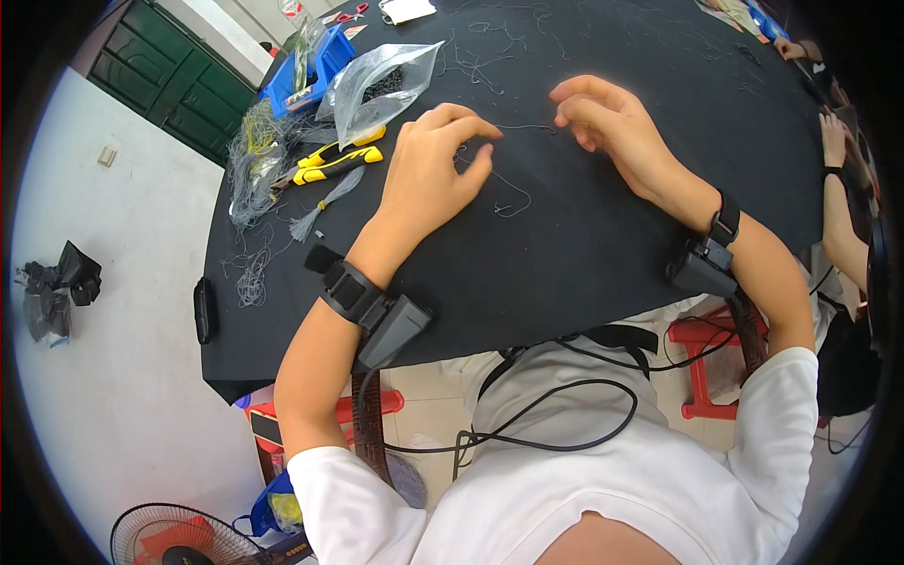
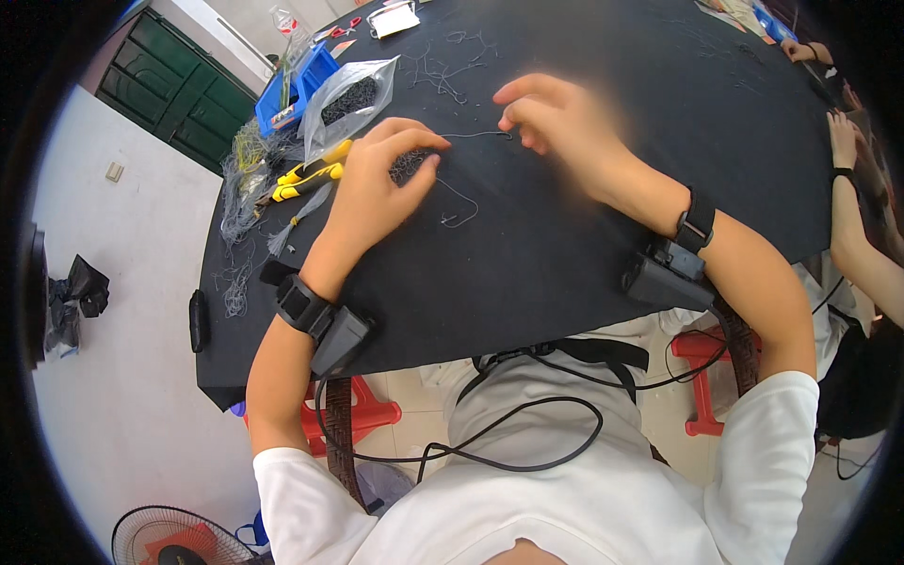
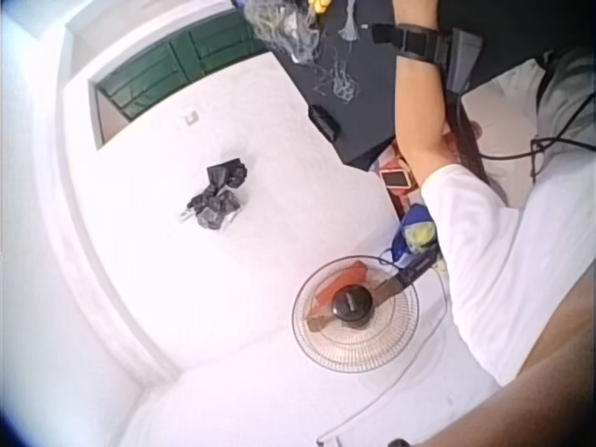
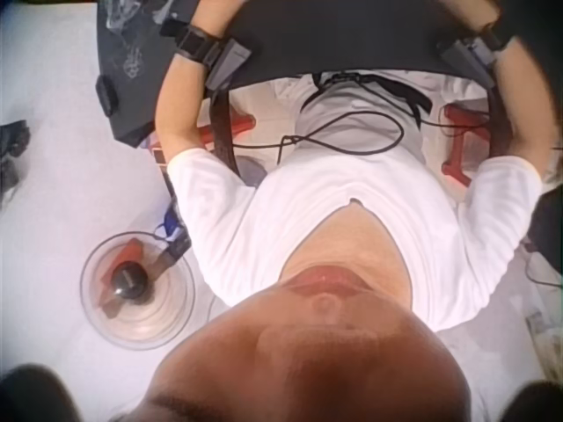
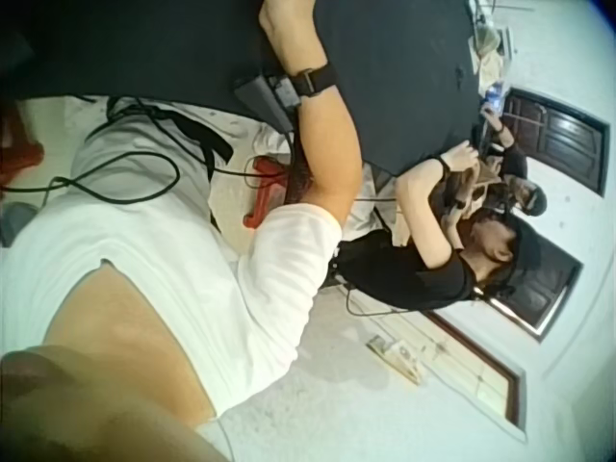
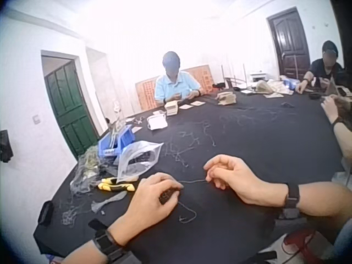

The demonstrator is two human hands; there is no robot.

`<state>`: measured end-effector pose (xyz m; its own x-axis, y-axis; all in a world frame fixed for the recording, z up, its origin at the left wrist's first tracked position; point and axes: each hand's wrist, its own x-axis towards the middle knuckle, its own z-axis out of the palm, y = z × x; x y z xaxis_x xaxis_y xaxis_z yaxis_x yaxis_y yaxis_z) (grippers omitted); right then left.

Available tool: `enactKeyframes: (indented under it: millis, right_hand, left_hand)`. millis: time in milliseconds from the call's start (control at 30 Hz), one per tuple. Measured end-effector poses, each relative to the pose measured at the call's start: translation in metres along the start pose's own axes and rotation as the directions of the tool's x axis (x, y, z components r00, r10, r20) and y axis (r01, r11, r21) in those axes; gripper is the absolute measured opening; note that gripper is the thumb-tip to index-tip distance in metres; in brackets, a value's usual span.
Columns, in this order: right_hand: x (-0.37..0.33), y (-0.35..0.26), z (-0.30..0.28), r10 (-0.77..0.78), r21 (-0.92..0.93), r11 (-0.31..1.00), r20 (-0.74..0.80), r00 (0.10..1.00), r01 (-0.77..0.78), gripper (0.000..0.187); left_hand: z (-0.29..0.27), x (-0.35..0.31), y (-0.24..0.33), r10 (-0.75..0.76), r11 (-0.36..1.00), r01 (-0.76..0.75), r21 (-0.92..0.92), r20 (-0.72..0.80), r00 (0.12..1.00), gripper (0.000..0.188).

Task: Assembling small components onto a fishing line.

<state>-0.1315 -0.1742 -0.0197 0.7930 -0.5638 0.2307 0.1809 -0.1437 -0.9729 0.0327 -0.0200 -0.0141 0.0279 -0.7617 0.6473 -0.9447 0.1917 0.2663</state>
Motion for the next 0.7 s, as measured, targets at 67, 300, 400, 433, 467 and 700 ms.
enactKeyframes:
  millis: [67, 300, 400, 433, 467, 700]
  right_hand:
    - [-0.001, -0.001, -0.001, 0.009, -0.017, 1.000, 0.010, 1.000, -0.009, 0.021]
    - [-0.002, -0.003, 0.001, 0.049, -0.018, 0.999, 0.020, 0.999, -0.048, 0.016]
    - [-0.002, -0.004, 0.002, 0.044, -0.004, 0.999, 0.032, 0.999, -0.044, 0.017]
    - [-0.003, -0.003, 0.001, 0.046, -0.004, 0.999, 0.031, 0.998, -0.045, 0.017]
    - [-0.003, -0.002, 0.001, 0.040, 0.000, 0.999, 0.032, 0.999, -0.040, 0.017]
    - [-0.003, -0.003, 0.001, 0.038, -0.005, 0.999, 0.062, 0.997, -0.037, 0.017]
  left_hand:
    - [-0.004, 0.001, 0.004, 0.103, 0.993, -0.106, 0.051, 0.043, 0.994, 0.016]
    - [-0.016, -0.001, 0.012, 0.113, 0.986, -0.149, 0.079, 0.349, 0.930, 0.013]
    - [-0.022, 0.001, 0.020, 0.123, 0.988, -0.147, 0.040, 0.360, 0.925, 0.012]
    - [-0.023, 0.002, 0.022, 0.124, 0.990, -0.139, 0.018, 0.352, 0.928, 0.012]
    - [-0.024, 0.003, 0.023, 0.125, 0.990, -0.139, 0.016, 0.353, 0.927, 0.012]
    - [-0.035, 0.006, 0.027, 0.042, 0.997, -0.006, -0.081, 0.447, 0.894, 0.011]
